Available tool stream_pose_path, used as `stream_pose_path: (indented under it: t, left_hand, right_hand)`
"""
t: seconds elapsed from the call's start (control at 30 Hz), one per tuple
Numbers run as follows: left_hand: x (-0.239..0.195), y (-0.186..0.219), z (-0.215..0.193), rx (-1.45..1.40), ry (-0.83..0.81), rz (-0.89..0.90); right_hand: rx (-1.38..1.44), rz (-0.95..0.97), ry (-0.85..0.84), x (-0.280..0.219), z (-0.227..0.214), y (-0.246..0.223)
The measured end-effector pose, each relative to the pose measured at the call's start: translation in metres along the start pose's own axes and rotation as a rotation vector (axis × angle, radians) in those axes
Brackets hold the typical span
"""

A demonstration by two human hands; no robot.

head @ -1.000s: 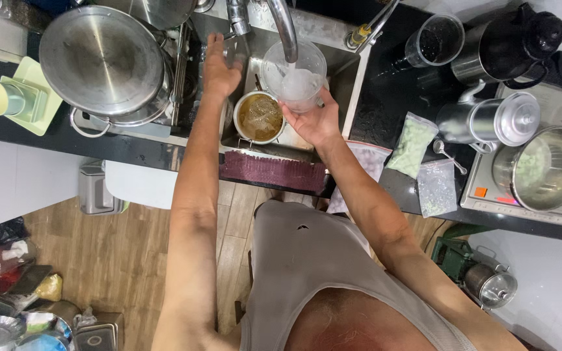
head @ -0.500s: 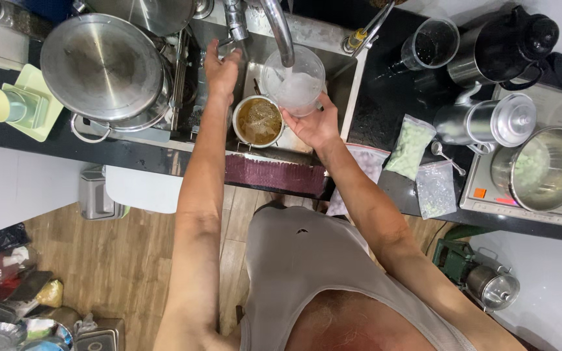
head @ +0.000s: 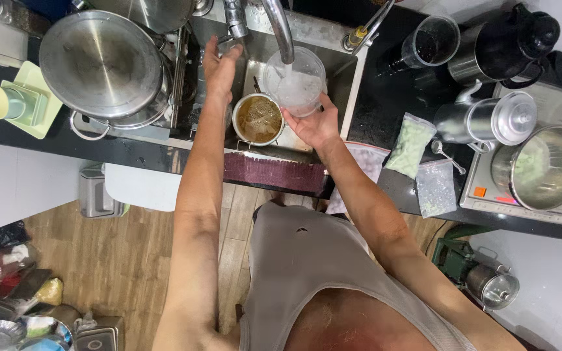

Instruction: The person retrieves sealed bags of chopped vegetables from a refrigerator and a countertainer, then pours the contents into a pot on a portable induction cooktop. They handle multiple bags of green and purple chopped vegetables and add water from a glass to the pot.

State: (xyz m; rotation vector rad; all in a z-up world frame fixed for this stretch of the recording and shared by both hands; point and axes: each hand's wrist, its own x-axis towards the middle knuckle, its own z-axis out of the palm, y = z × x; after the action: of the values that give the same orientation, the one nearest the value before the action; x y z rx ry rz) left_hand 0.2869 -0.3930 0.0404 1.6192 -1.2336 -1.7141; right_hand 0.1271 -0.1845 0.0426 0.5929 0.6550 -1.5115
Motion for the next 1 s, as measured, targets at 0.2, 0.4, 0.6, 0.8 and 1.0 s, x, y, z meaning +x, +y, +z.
stream_pose_path:
  t: [0.2,0.4,0.6,0.8,1.0]
  left_hand:
    - [-0.005,0.008,0.001,-0.044,0.000,0.024]
    - [0.003,0.001,0.001,-0.103,0.013,0.046]
    - [0.017,-0.007,0.004,-0.226,0.010,0.115]
    - [0.013,0.024,0.001,-0.253,0.018,0.139]
    - [0.024,0.026,-0.010,-0.213,-0.078,0.180]
  right_hand:
    - [-0.003,0.013,0.000,0.003,-0.004,-0.003]
    - [0.016,0.020,-0.006,0.008,-0.012,-0.003]
    - [0.036,0.031,-0.029,0.012,-0.019,-0.004]
    - [0.005,-0.011,-0.002,0.018,-0.027,-0.004]
    - [-0.002,-0.040,-0.103,0.004,-0.041,-0.003]
